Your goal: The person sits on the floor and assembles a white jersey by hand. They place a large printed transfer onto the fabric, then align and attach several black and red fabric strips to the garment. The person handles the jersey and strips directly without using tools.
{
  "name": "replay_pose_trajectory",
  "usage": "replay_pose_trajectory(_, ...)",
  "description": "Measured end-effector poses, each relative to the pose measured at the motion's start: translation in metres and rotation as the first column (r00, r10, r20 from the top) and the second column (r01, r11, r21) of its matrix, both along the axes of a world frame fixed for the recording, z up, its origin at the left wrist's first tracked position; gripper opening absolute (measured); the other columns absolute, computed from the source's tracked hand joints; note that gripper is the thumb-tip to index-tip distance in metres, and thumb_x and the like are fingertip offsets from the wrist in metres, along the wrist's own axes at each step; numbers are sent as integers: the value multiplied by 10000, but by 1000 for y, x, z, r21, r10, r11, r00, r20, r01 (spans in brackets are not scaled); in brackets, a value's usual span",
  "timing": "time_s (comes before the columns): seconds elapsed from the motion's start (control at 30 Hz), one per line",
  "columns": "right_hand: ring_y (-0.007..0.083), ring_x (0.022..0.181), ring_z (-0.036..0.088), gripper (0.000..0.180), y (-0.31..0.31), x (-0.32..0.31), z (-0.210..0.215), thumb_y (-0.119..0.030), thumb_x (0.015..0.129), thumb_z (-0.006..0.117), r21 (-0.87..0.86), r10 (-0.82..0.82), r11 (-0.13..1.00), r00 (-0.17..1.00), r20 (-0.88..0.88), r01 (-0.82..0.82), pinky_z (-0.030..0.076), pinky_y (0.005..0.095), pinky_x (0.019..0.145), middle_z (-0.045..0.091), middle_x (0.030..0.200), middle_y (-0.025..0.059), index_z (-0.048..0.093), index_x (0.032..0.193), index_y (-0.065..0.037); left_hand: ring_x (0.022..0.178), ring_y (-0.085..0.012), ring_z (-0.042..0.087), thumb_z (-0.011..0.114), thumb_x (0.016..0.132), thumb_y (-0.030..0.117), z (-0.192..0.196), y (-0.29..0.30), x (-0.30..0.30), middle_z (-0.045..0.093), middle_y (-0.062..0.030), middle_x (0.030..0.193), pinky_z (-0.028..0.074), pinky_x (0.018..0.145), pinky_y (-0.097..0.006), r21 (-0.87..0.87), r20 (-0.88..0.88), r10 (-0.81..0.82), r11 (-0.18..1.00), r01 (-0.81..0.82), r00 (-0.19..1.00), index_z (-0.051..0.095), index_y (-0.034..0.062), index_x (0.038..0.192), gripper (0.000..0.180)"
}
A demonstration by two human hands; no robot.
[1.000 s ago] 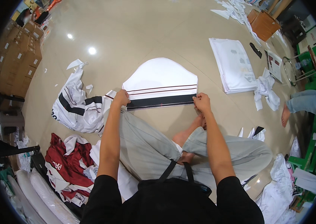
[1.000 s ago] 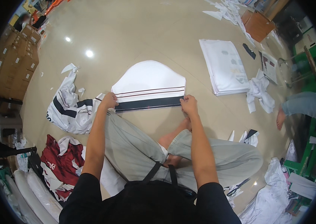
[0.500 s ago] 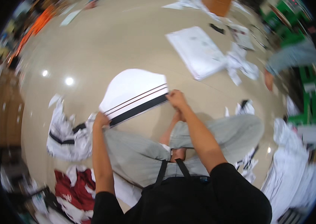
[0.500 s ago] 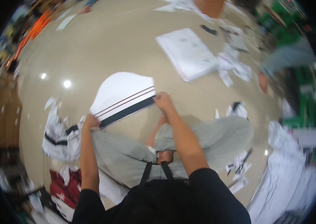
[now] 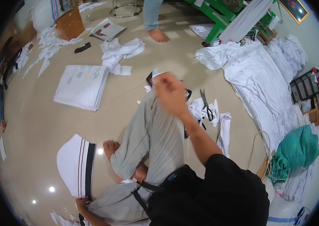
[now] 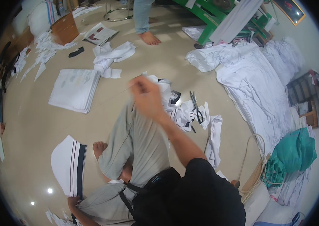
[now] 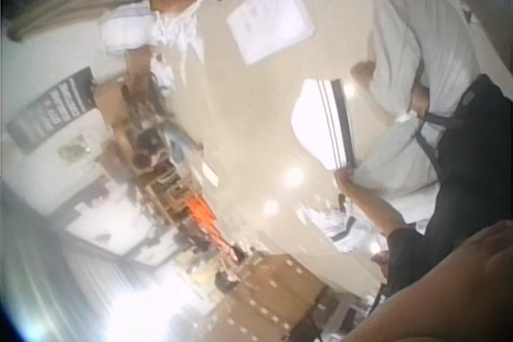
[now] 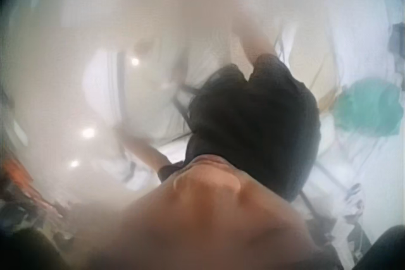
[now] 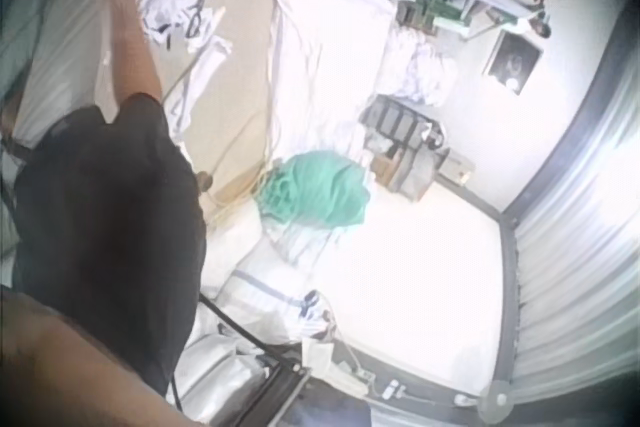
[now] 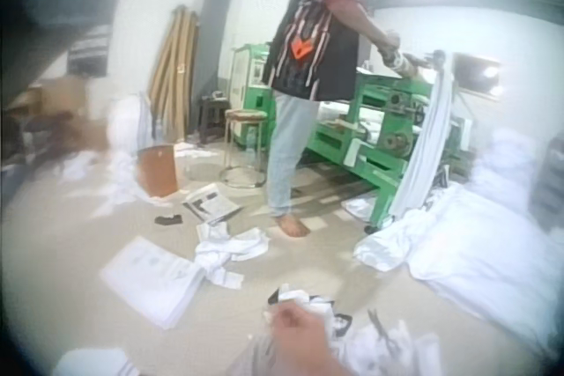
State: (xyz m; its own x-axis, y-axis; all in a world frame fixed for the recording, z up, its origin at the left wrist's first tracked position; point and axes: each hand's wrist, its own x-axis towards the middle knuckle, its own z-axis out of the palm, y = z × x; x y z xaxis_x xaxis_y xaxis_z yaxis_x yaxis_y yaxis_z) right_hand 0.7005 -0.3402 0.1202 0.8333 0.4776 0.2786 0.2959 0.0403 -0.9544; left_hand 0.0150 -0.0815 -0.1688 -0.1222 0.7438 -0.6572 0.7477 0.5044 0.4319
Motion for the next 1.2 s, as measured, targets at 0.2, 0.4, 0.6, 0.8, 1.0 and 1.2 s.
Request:
replay_pose_trajectory(0.2, 213, 791, 665, 199, -113, 196, -195, -94, 894, 589, -431, -225, 815, 897, 380, 387, 517, 314, 696, 697, 874, 105, 643, 1053, 13, 564, -294, 616, 776, 789, 176, 20, 8, 24, 630, -157, 674, 543, 506, -432, 99, -155, -47, 993, 63, 987, 606, -65, 738, 299)
replay_pose_trajectory(0.4, 336, 1110, 626, 458, -105, 209, -260, -201, 800, 668, -676, -93, 637, 908, 408, 369, 461, 460, 968, 698, 1111, 166, 613, 1233, -63, 484, -275, 594, 738, 798, 210, 13, 19, 11, 622, -181, 653, 486, 410, -398, 528, -370, -89, 799, 289, 925, 568, -61, 719, 330)
replay_pose_trajectory(0.6, 308, 961, 645, 211, -53, 209, -186, -213, 862, 656, -601, 24, 724, 859, 512, 338, 477, 401, 813, 703, 986, 117, 691, 1000, -58, 559, -284, 630, 724, 828, 244, 31, 14, 8, 638, -183, 718, 514, 508, -383, 514, -449, -129, 773, 373, 884, 613, -78, 825, 340)
replay_pose_trajectory(0.8, 85, 706, 517, 217, -3, 181, -20, -251, 964, 635, -359, 266, 915, 944, 194, -184, 405, 270, 608, 562, 743, 11, 624, 895, -46, 944, -315, 634, 654, 933, 164, 107, 12, 200, 631, -212, 1024, 534, 822, -407, 690, -31, -349, 671, 272, 937, 598, -81, 1065, 284)
replay_pose_trajectory(1.0, 67, 680, 498, 222, 59, 112, 119, -257, 1011, 592, -294, 603, 792, 762, 237, -536, 406, 261, 588, 589, 789, -13, 636, 1024, -39, 1028, -240, 651, 634, 934, 50, 265, -27, 416, 631, -137, 1170, 514, 902, -340, 755, 394, -693, 619, 217, 604, 559, -8, 1193, 275)
replay_pose_trajectory(1.2, 87, 739, 539, 253, 73, 16, 182, -231, 1006, 601, -406, 924, 382, 332, 191, -830, 441, 270, 658, 651, 837, 47, 657, 1053, 11, 1161, -240, 596, 648, 948, 195, 314, -66, 506, 593, -155, 1308, 460, 1000, -381, 686, 689, -654, 728, 11, 311, 454, 20, 1409, 529)
